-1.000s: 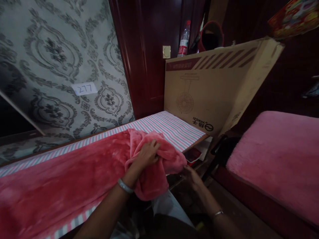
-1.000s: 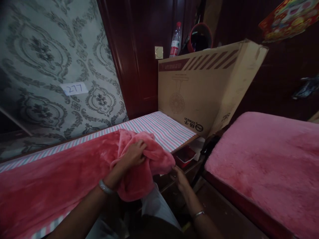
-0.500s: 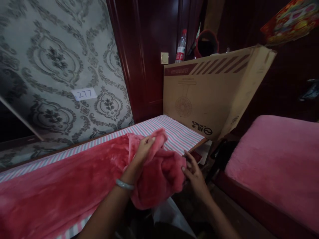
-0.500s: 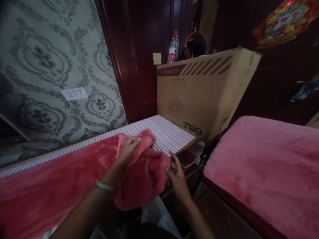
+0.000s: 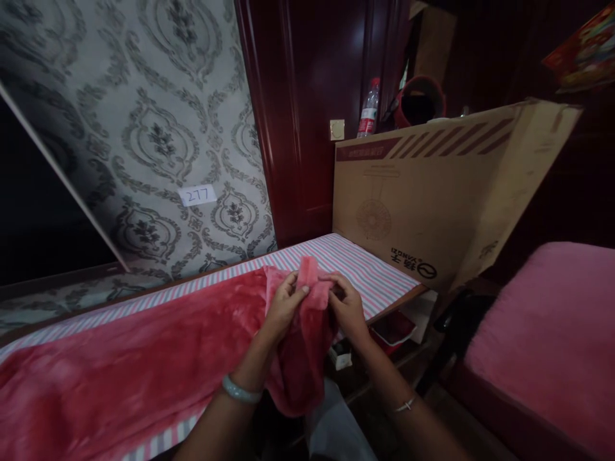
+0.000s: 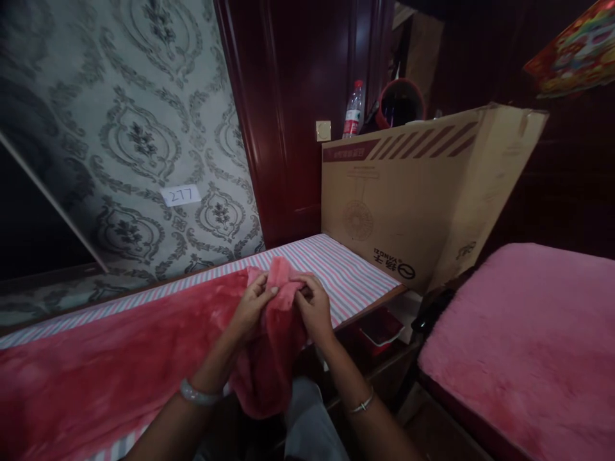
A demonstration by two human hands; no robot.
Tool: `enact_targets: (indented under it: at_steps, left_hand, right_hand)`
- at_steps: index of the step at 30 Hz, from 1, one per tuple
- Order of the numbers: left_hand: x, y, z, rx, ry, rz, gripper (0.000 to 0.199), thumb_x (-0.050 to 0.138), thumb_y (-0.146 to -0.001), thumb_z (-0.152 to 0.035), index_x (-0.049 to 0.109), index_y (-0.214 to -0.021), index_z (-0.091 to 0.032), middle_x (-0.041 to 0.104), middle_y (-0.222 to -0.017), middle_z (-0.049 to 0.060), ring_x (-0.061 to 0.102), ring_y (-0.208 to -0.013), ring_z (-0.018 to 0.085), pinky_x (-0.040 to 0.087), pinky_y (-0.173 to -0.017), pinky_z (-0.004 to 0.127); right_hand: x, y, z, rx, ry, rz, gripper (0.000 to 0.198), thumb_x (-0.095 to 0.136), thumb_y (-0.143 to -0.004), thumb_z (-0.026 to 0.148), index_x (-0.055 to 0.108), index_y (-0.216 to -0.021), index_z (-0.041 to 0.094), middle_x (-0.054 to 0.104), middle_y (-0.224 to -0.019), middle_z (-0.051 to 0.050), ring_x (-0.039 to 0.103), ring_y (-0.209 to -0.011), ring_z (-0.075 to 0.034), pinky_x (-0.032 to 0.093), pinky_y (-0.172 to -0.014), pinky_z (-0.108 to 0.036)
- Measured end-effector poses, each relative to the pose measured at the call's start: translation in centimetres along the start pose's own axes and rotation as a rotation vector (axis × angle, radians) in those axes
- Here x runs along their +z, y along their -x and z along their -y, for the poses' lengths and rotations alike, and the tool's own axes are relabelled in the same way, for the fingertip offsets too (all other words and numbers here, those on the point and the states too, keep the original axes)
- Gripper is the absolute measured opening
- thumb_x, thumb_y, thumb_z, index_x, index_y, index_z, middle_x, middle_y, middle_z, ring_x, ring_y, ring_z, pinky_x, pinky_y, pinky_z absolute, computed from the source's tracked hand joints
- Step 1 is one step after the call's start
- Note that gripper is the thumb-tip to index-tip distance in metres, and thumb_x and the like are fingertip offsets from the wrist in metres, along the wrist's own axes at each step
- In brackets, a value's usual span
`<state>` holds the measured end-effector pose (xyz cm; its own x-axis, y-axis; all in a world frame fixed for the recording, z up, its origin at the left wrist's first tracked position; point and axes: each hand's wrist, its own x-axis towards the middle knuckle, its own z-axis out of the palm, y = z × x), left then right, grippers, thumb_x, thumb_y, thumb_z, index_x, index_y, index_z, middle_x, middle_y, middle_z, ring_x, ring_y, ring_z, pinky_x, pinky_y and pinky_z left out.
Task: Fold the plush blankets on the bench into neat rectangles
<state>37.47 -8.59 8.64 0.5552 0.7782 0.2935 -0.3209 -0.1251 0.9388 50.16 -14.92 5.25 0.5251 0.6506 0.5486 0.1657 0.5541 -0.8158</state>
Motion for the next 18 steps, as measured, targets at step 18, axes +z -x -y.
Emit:
enact_targets:
  at_steps: [18]
  left_hand:
    - [0.3,0.7,0.9,0.055,-0.242,-0.234,0.032,0.071,-0.071,-0.043,0.067,-0.088,-0.017,0.065,-0.08,0.001,0.058,-0.072,0.015,0.048,-0.067,0.026]
  right_hand:
    - [-0.1,-2.2,0.4,-0.086,0.349,0.037,0.022,0.055,-0.078,0.039,0.06,-0.067,0.021,0.057,-0.062,0.002,0.05,-0.061,-0.015,0.037,-0.062,-0.028]
